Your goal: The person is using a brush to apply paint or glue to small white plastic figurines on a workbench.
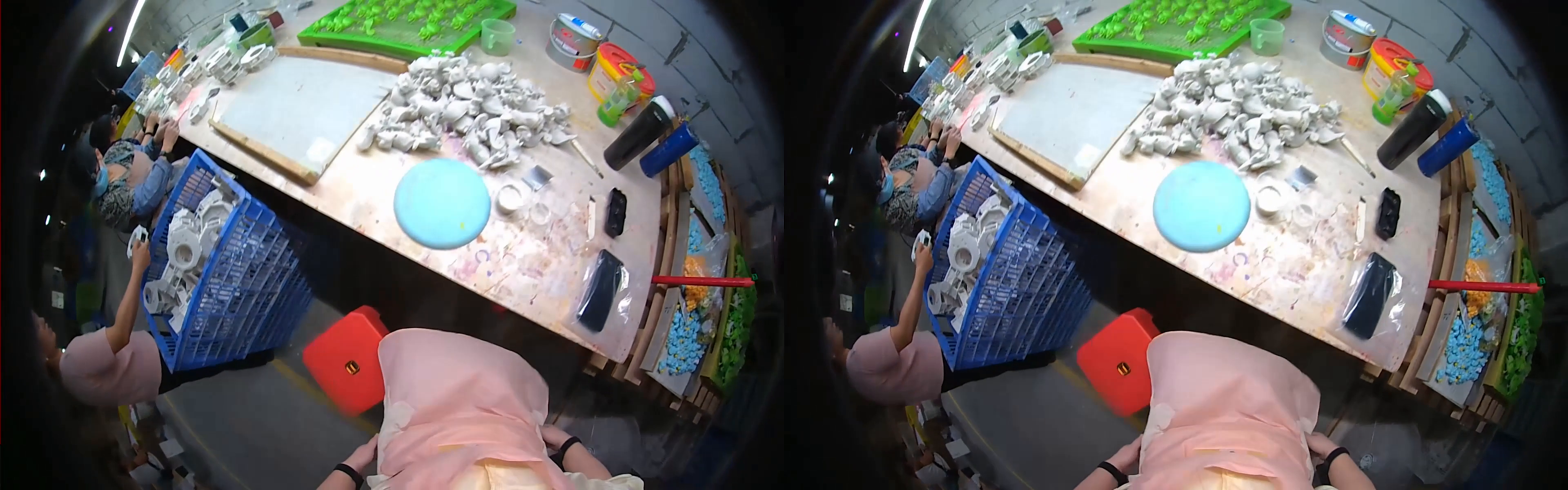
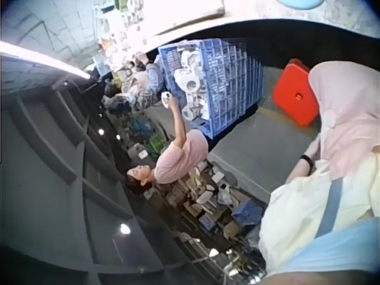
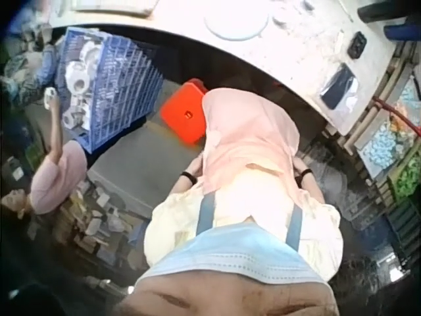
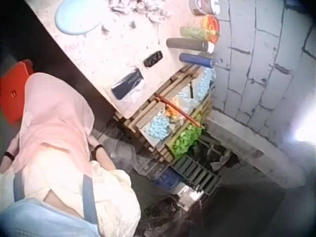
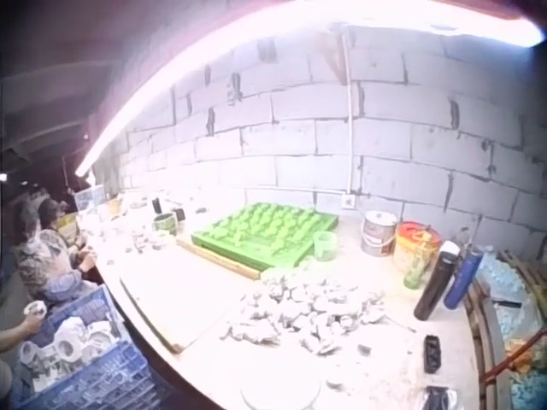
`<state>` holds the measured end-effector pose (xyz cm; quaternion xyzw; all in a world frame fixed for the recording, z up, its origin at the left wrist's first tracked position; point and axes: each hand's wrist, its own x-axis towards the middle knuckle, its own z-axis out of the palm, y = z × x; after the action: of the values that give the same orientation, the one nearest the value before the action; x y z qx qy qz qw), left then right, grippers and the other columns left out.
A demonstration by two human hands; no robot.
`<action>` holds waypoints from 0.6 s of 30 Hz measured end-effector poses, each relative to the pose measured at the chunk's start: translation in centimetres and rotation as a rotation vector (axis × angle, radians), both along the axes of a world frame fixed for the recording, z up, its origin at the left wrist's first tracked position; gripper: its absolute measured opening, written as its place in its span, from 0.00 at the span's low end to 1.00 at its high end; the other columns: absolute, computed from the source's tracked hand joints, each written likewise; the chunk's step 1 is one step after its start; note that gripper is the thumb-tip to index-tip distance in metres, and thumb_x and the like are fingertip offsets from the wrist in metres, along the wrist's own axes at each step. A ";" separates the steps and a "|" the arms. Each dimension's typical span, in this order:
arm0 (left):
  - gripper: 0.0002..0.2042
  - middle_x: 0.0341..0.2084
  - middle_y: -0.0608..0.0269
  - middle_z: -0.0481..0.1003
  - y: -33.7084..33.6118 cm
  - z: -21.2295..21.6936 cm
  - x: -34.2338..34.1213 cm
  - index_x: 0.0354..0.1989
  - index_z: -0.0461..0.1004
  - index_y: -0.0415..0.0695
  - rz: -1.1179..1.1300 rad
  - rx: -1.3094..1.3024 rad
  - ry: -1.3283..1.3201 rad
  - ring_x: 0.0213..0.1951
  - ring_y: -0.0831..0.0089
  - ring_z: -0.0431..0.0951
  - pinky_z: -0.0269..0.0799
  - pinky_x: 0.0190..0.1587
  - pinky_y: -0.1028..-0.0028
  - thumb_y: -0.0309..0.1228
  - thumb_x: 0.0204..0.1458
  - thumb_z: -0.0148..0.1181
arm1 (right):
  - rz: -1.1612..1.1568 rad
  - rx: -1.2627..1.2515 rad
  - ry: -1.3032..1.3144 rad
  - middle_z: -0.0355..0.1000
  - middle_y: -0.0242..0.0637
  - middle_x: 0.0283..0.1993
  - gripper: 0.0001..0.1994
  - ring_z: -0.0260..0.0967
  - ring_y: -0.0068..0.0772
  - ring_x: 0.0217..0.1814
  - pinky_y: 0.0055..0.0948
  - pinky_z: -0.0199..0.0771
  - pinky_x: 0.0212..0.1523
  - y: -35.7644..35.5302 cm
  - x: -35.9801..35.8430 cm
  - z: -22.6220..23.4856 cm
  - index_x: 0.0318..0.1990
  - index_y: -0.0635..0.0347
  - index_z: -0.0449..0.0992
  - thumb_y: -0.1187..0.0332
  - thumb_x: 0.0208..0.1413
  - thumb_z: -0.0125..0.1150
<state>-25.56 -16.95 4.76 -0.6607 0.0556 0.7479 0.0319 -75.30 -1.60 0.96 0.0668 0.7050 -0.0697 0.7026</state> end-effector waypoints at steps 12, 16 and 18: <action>0.17 0.37 0.49 0.72 -25.0 9.5 -3.4 0.45 0.68 0.34 -0.594 -1.094 -0.479 0.38 0.66 0.73 0.69 0.41 0.66 0.35 0.52 0.56 | 0.297 -0.658 0.049 0.74 0.40 0.48 0.17 0.69 0.32 0.51 0.28 0.66 0.51 -22.2 2.9 2.0 0.47 0.62 0.75 0.61 0.52 0.56; 0.20 0.35 0.52 0.70 -37.5 14.7 -5.0 0.47 0.66 0.37 -0.670 -1.528 -0.619 0.39 0.60 0.71 0.67 0.44 0.65 0.33 0.48 0.60 | 0.657 -0.718 0.043 0.72 0.45 0.50 0.19 0.69 0.35 0.52 0.29 0.66 0.52 -30.6 4.2 0.9 0.47 0.61 0.75 0.59 0.51 0.58; 0.20 0.36 0.50 0.70 -43.1 16.9 -7.9 0.47 0.66 0.37 -0.893 -1.761 -0.603 0.40 0.55 0.70 0.64 0.46 0.62 0.32 0.47 0.60 | 0.670 -0.880 0.114 0.65 0.48 0.57 0.22 0.64 0.40 0.57 0.33 0.61 0.57 -34.2 5.1 -0.3 0.50 0.61 0.72 0.57 0.51 0.58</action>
<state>-33.46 -60.04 21.70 -0.5291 0.8135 0.1651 -0.1759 -70.20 -35.84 0.65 -0.4647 0.6289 -0.1335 0.6089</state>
